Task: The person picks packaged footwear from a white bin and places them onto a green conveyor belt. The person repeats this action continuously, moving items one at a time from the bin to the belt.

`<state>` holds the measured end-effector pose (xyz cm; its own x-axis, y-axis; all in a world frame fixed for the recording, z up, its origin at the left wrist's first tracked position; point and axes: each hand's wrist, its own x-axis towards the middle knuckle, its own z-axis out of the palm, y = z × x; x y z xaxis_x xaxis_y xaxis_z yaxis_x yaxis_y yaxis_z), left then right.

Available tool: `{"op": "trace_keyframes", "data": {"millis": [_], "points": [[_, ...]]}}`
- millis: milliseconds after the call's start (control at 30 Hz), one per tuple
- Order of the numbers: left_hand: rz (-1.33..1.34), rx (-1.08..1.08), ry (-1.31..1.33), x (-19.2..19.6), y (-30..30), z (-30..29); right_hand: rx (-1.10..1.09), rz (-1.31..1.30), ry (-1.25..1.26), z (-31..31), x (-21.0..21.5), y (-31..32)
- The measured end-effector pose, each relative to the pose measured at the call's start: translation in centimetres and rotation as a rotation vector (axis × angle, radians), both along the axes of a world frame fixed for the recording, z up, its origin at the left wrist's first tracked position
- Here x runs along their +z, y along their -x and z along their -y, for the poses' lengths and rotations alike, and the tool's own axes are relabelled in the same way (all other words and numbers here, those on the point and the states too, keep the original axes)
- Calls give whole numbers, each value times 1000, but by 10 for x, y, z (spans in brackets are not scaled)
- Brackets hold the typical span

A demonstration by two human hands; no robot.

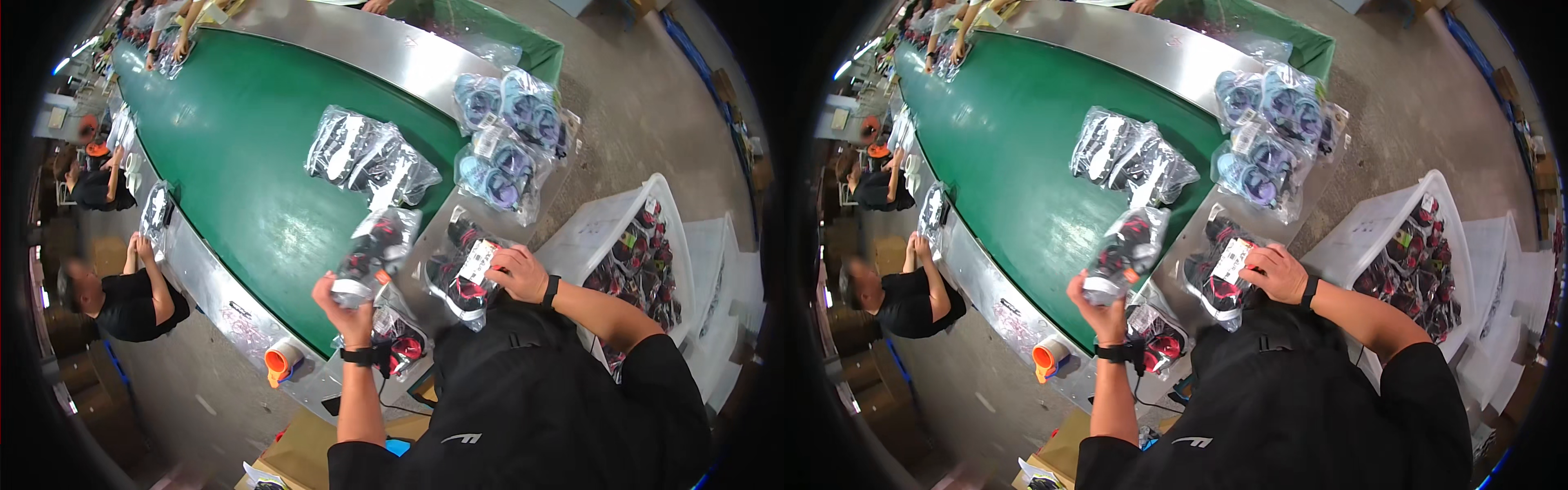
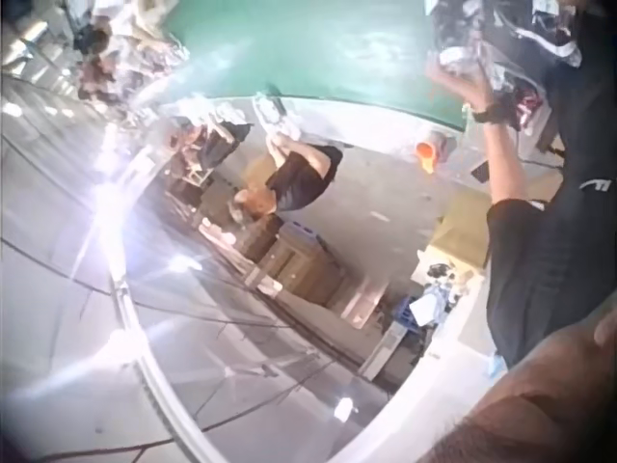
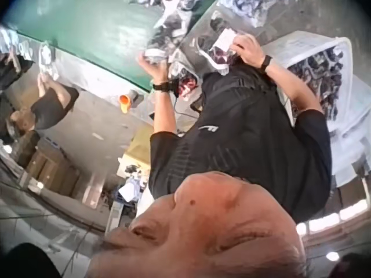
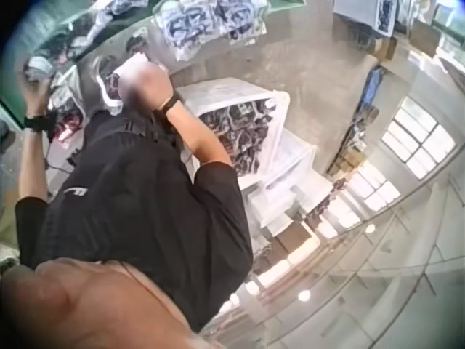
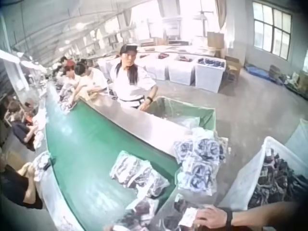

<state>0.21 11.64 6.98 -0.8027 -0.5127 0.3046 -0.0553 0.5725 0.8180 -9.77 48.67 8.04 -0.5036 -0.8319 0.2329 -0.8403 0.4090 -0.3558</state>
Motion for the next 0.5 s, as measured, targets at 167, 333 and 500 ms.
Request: {"op": "trace_keyframes", "data": {"millis": [167, 333, 500], "points": [[408, -100, -345, -16, -33, -53, 33, 289, -74, -39, -9, -17], [407, 221, -838, -53, -44, -69, -557, 521, 85, -56, -33, -42], [580, 423, -819, -83, -15, -70, -828, 868, 168, -37, -83, -41]]}}
